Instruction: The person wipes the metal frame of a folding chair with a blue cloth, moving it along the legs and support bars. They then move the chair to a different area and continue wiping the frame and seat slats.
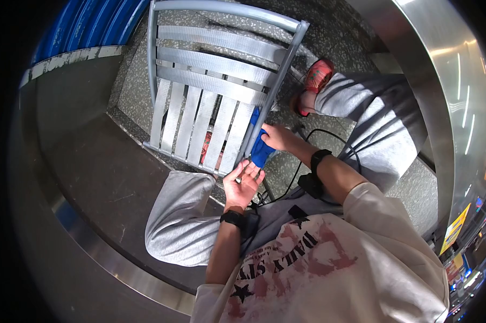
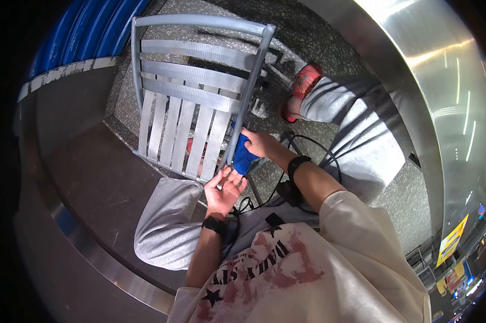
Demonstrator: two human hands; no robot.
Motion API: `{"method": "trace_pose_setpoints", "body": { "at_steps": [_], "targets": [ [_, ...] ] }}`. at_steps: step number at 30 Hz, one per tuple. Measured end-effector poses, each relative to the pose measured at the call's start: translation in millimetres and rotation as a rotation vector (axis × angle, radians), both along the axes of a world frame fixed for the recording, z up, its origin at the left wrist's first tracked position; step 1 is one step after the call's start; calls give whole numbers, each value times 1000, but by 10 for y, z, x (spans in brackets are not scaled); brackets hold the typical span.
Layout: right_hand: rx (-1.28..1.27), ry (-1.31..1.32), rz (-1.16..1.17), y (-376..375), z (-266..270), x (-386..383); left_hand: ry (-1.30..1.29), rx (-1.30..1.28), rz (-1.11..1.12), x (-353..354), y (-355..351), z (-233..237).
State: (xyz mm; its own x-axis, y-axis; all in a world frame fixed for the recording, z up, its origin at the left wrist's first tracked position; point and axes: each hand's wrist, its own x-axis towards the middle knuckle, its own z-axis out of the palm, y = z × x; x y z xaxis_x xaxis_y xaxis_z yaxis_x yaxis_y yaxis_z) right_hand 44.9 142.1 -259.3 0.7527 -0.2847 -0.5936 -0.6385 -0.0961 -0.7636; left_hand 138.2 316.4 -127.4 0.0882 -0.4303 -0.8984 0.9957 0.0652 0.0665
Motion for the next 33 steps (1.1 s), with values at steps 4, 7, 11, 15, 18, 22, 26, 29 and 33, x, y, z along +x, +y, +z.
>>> {"method": "trace_pose_setpoints", "body": {
  "at_steps": [4,7,11,15,18,22,26,29,33],
  "targets": [
    [322,-258,120,181,272,56,-8,72,-37,24,55,-118],
    [596,-242,114,164,159,7,-63,142,-88,24,67,-81],
    [339,-247,266,110,-152,-69,-98,272,-111,15,-19,14],
    [64,-214,288,-186,-194,-95,-60,136,-118,21,91,-104],
    [-95,-227,285,-278,-556,-19,-38,149,-109,18,97,-176],
    [-17,-488,257,-34,-319,-89,-63,136,-114,13,89,-165],
    [659,-229,195,58,-8,26,-84,204,-136,31,46,-105],
    [314,-385,156,86,-148,-7,-101,204,-172,34,76,-138],
    [-62,-195,198,-43,24,-119,-106,241,-226,56,-3,-30]
  ]
}}
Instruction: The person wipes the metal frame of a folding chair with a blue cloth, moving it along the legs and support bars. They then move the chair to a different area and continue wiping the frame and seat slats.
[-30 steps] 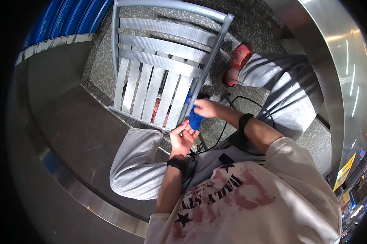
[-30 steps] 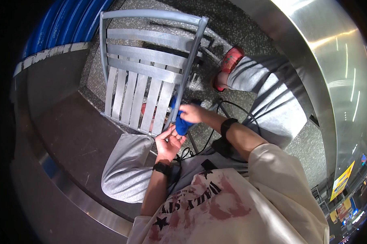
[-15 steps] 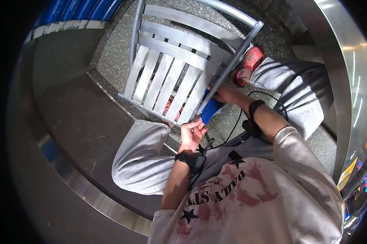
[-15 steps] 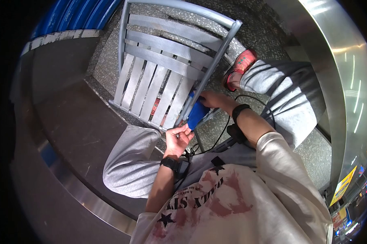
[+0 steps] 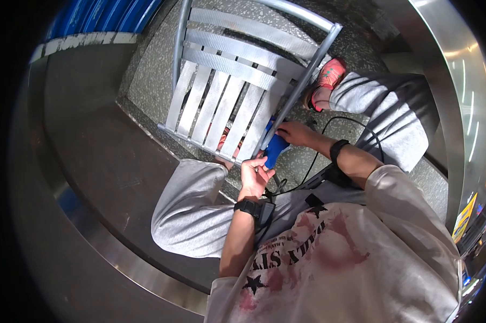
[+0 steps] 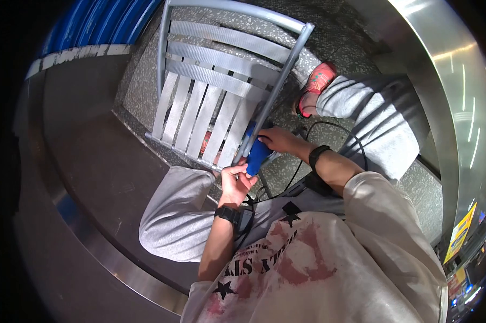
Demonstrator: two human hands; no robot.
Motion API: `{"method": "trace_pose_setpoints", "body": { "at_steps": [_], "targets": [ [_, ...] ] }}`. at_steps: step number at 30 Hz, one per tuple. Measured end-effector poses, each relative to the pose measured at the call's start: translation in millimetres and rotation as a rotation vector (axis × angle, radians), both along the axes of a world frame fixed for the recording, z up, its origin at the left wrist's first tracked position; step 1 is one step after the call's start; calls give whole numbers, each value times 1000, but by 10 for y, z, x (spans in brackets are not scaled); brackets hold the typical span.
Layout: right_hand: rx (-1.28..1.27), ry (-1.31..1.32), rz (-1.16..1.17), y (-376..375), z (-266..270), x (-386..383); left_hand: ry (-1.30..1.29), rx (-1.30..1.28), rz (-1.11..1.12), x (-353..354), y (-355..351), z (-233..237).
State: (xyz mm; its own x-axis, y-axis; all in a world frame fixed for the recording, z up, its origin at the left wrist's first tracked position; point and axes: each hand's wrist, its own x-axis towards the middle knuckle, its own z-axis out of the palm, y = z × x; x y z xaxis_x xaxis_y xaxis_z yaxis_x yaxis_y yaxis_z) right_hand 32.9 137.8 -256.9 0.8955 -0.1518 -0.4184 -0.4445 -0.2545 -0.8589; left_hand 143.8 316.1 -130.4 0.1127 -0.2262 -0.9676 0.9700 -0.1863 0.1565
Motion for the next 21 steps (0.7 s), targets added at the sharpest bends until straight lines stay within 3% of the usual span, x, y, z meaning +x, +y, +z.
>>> {"method": "trace_pose_setpoints", "body": {
  "at_steps": [4,6,11,14,16,19,21],
  "targets": [
    [-21,42,-108,72,154,-76,66,23,-104,51,7,11],
    [82,-193,-34,168,196,-60,72,78,-138,42,-19,31],
    [4,-183,4,134,263,-116,59,99,-117,53,-73,48],
    [-177,69,-67,115,247,-101,-16,70,-93,15,-52,26],
    [-163,105,-116,2,256,-98,45,-105,-14,21,39,-59],
    [-180,109,-201,129,16,-106,-17,-81,3,-40,-97,54],
    [-47,221,-169,12,245,-31,-2,-116,-12,-25,-84,36]
  ]
}}
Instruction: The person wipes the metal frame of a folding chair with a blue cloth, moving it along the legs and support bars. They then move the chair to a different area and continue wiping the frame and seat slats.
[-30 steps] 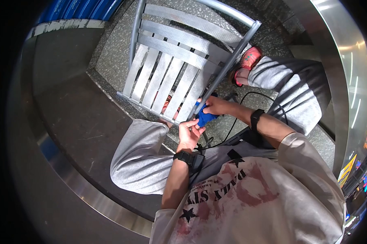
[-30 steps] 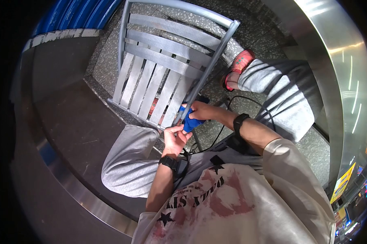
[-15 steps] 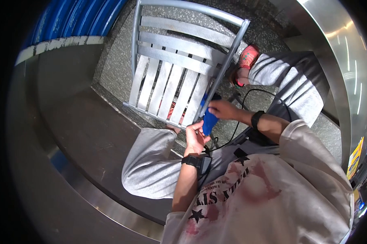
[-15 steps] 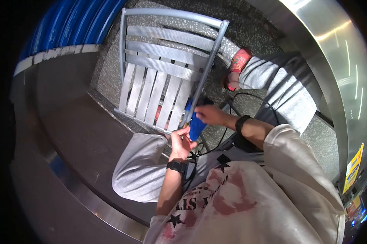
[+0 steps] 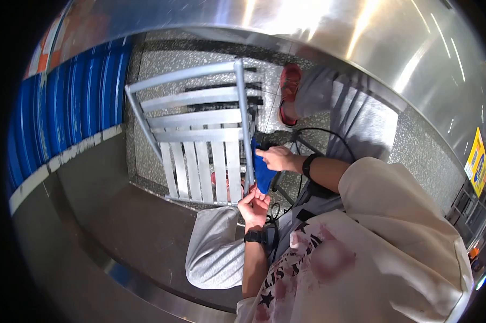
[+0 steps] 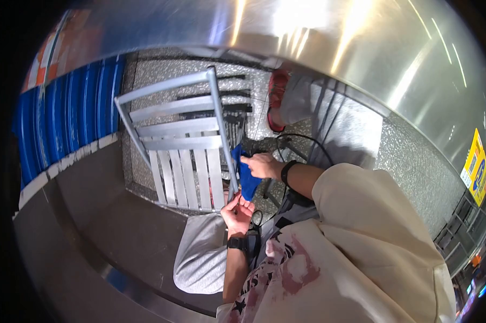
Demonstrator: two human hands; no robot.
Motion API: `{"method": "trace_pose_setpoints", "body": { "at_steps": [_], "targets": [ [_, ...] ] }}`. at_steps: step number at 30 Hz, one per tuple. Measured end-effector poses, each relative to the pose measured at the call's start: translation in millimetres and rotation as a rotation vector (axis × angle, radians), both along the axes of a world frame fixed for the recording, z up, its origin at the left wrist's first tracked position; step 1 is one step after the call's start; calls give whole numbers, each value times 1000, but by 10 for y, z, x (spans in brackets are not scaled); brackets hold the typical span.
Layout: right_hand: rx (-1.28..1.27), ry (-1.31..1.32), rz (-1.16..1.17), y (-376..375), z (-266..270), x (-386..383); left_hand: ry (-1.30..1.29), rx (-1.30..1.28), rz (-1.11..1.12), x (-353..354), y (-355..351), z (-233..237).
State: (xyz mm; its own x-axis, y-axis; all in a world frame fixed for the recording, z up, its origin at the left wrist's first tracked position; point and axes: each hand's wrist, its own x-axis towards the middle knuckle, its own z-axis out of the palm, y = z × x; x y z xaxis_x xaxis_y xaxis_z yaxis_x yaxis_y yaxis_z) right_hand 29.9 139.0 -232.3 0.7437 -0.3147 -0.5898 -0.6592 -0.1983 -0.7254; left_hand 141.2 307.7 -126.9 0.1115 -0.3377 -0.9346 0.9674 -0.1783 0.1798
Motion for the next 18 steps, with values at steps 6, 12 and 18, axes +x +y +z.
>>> {"method": "trace_pose_setpoints", "body": {
  "at_steps": [6,12,18],
  "targets": [
    [97,90,-27,42,208,101,-40,15,-51,-32,31,-11],
    [2,116,-150,184,37,174,-30,-49,49,-60,123,-67],
    [-49,157,-238,-39,-483,596,-42,45,59,-98,-63,159]
  ]
}}
